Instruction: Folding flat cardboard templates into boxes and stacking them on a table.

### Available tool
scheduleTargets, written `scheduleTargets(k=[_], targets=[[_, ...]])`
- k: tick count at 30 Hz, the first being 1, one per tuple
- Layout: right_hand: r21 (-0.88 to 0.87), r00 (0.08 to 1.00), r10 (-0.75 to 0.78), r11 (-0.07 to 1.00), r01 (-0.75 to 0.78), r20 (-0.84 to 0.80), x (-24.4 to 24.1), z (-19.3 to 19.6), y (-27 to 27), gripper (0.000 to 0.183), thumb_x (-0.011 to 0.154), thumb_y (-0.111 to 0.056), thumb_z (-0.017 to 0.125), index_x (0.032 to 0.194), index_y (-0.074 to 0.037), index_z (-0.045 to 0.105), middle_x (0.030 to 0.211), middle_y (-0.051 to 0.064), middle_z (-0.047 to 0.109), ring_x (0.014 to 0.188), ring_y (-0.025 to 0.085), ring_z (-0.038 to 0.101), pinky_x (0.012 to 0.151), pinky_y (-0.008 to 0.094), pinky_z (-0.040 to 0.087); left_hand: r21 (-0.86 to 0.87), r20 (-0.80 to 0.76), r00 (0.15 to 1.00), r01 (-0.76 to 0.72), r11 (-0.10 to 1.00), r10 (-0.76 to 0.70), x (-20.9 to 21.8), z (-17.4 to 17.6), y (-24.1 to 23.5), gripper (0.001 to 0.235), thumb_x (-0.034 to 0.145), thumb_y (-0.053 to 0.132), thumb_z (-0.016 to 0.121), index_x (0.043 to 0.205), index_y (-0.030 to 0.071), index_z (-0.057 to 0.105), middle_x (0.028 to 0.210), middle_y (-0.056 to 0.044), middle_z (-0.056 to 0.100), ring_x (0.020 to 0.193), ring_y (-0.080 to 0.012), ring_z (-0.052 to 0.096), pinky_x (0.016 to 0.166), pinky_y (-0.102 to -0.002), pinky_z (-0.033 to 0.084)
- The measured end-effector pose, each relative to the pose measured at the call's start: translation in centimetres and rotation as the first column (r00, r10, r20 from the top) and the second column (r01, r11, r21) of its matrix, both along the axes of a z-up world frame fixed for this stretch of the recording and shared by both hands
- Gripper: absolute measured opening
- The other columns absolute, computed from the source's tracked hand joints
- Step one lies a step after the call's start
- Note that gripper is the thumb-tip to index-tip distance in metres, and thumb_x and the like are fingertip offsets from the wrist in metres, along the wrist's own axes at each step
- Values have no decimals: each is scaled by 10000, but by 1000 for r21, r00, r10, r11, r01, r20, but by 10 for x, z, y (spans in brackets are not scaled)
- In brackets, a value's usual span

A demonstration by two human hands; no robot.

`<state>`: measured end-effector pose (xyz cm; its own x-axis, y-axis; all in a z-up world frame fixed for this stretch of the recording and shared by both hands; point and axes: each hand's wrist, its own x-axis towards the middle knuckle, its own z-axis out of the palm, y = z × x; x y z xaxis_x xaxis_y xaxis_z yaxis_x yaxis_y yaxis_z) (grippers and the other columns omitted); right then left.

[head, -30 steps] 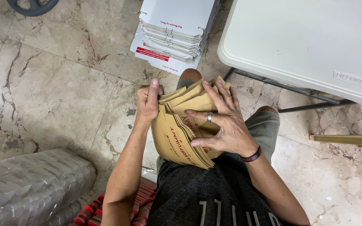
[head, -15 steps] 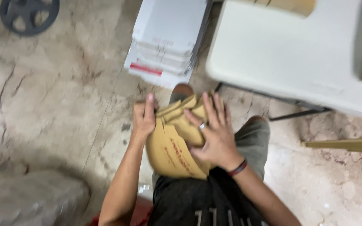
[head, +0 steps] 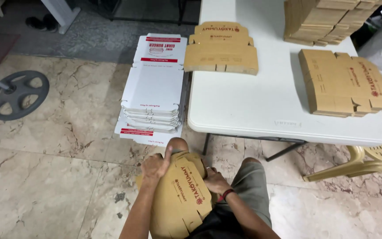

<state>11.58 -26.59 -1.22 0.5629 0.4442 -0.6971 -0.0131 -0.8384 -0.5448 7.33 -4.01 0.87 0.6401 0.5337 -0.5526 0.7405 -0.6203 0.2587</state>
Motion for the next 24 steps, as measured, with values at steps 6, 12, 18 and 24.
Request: scheduleTargets(k=[6, 12, 18, 24], targets=[[-29, 996, -56, 998, 59, 73, 0, 3, -9, 1033, 739, -510, 657, 1617, -389, 127, 1514, 91, 351, 1413, 389, 309, 1129, 502, 375, 26, -121, 987, 113, 993, -109, -1, 65, -14, 971, 869, 813, -5, 1386, 142, 469, 816, -118, 684, 1044, -298, 729, 1115, -541, 250], [50, 979, -197, 980, 194, 54, 4, 30, -17, 1196, 674, -465, 750, 1623, -339, 34, 1581, 139, 290, 1477, 362, 306, 1186, 446, 362, -274, 221, 869, -380, 884, 442, -82, 75, -8, 1186, 689, 671, 592, 1640, 257, 16, 1712, -62, 119, 1565, -294, 171, 1257, -509, 153], [242, 874, -430, 844, 478, -228, 17, 1, -26, 1218, 737, -284, 829, 1617, -252, -12, 1609, 124, 364, 1463, 257, 441, 1175, 353, 423, -787, 193, 422, -472, 397, 886, -108, 9, -65, 621, 782, 164, 782, 1349, -11, 602, 1262, -238, 727, 1144, -346, 698, 992, -437, 560], [483, 839, -482, 688, 541, -253, -12, 54, -44, 562, 772, -166, 787, 1283, -68, 574, 1214, 119, 741, 1049, 221, 753, 860, 330, 647, -917, 291, 143, -240, 318, 946, -112, -14, -80, 578, 785, -5, 736, 1345, -5, 593, 1118, -265, 742, 932, -347, 702, 810, -438, 580]])
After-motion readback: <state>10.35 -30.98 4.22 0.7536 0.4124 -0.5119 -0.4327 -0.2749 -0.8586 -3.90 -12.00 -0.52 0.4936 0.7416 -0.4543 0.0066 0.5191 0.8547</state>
